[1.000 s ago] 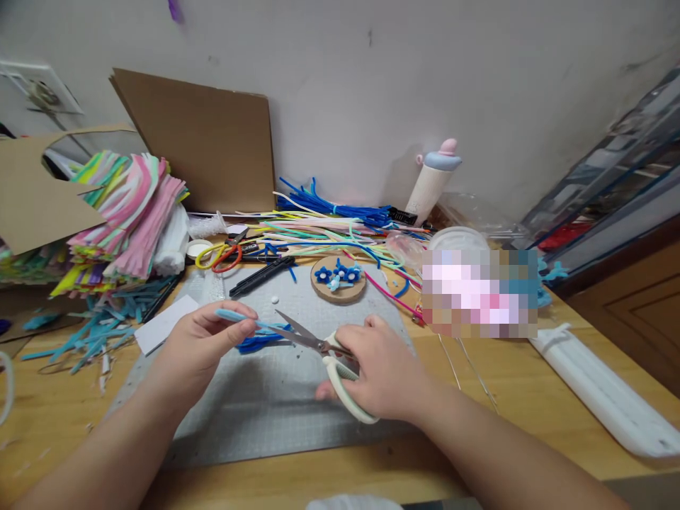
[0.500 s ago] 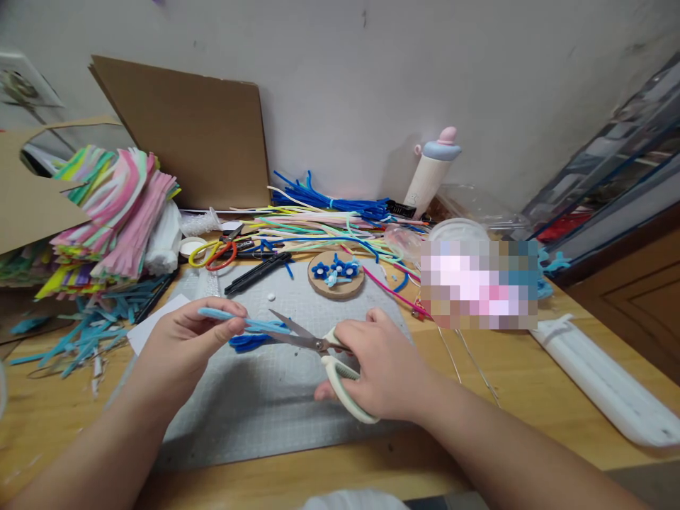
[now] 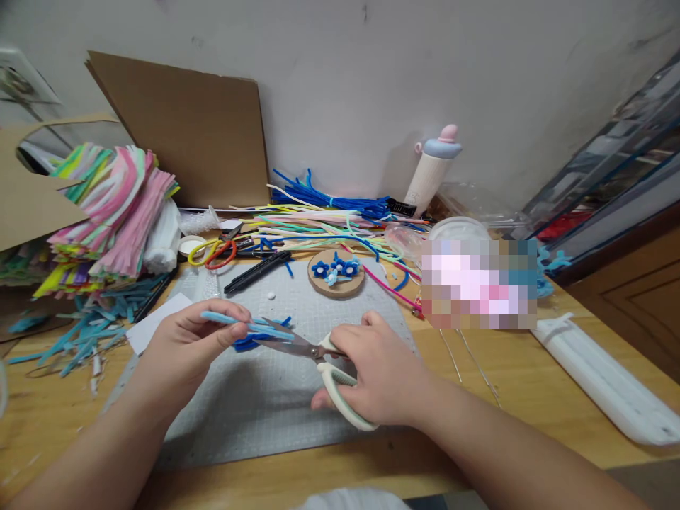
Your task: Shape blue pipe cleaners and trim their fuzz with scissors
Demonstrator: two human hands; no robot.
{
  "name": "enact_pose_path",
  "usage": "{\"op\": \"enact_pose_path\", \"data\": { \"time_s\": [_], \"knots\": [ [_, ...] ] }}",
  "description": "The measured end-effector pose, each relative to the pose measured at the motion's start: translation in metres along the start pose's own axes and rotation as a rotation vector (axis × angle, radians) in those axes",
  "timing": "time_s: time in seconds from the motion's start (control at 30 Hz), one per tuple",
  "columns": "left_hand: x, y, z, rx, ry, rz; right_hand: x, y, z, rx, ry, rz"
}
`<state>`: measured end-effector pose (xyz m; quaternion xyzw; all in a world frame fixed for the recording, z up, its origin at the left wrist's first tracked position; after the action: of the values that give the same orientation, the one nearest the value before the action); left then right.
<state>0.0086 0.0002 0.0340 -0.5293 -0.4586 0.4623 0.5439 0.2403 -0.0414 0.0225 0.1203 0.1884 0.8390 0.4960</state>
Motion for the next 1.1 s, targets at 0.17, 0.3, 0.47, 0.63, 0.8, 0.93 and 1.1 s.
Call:
{"op": "enact_pose_path", "data": {
  "time_s": [0.17,0.3,0.47,0.63,0.8,0.93,1.1],
  "knots": [
    [0.0001,0.0010,0.0009,-0.008,0.009,0.002,-0.0001,-0.0012,0.0001,0.015,-0.002,0.009],
    [0.0002,-0.0009,0.0037,0.014,0.004,0.008,0.0004,-0.0022,0.0023,-0.006,-0.018,0.008],
    [0.0002,-0.0021,0.0038,0.037,0.027,-0.003,0.0000,-0.0010,0.0034,-0.016,-0.017,0.007],
    [-0.0004,-0.0011,0.0006,0.047,0.041,-0.025,-0.0008,0.0010,0.0018,-0.007,-0.006,0.022],
    [-0.0020,0.0006,0.0012,0.052,0.044,-0.022,-0.0007,0.0020,0.0027,0.014,-0.005,0.020],
    [-0.0013,0.0022,0.0014,0.032,0.042,-0.020,-0.0010,0.0024,0.0030,0.035,0.002,0.023],
    [0.0006,0.0028,0.0012,-0.032,0.039,-0.043,-0.0027,0.0005,0.0021,0.070,0.000,0.030]
  ]
}}
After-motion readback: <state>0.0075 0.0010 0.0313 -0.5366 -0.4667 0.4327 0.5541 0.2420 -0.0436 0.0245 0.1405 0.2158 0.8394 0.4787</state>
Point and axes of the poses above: each hand's wrist, its own x-axis towards the middle knuckle, its own z-axis out of the back of the hand, y = z × x, the point moved 1 cm from there along x, towards the middle knuckle
